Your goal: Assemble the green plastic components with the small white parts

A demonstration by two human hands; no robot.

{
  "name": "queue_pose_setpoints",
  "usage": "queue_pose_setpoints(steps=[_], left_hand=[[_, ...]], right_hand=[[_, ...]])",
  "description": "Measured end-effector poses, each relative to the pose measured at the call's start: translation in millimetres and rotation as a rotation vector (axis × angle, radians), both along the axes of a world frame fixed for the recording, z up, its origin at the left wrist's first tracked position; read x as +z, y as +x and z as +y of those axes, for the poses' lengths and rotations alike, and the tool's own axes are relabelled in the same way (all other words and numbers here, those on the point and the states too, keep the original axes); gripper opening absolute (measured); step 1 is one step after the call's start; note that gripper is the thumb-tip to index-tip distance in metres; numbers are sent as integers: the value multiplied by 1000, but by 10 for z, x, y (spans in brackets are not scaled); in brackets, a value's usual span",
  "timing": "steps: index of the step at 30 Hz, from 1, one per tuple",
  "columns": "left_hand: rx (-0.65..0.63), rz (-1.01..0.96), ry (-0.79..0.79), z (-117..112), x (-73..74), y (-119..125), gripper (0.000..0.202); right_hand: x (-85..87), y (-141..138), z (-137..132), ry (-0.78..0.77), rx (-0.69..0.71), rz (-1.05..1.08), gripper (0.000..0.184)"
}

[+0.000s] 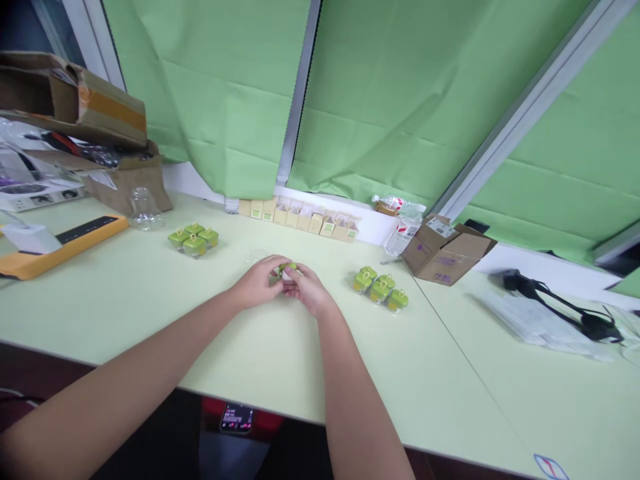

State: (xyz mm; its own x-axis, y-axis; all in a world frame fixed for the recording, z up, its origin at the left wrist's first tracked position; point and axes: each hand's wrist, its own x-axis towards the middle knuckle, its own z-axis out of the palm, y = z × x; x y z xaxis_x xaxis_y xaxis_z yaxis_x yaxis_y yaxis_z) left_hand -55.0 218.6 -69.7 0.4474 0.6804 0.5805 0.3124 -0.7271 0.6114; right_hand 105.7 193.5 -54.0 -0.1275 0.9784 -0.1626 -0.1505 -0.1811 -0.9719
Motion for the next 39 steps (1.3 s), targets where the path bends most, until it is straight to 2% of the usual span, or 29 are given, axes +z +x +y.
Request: queue_pose_setpoints(steps=[10, 18, 24, 26, 28, 30, 34, 37, 39], left_hand=[[-2, -76, -96, -32, -26, 43, 42], [26, -3, -199, 26, -1, 74, 41], [32, 26, -209, 203, -238, 74, 40], [23, 14, -159, 302, -297, 95, 42], [30, -42, -133, 335, -310, 164, 39], [2, -90, -184, 254, -271, 230, 40], [-9, -194, -217, -5, -66, 124, 36], [-4, -189, -180, 3, 25, 18, 38], [6, -172, -169, 55, -7, 27, 44]], right_hand=[[-38, -25, -15, -13, -77, 20, 20], [-72, -41, 66, 13, -110, 56, 30], [-294, -50, 173, 48, -143, 54, 46], [-363, -84, 271, 37, -167, 33, 51], [-417, -63, 361, 116, -233, -10, 54], [-445, 9, 364, 143, -245, -85, 59], [-320, 31, 148, 103, -161, -198, 60], [-148, -54, 89, 38, -134, -227, 54], [-90, -57, 100, -23, -86, -214, 43]])
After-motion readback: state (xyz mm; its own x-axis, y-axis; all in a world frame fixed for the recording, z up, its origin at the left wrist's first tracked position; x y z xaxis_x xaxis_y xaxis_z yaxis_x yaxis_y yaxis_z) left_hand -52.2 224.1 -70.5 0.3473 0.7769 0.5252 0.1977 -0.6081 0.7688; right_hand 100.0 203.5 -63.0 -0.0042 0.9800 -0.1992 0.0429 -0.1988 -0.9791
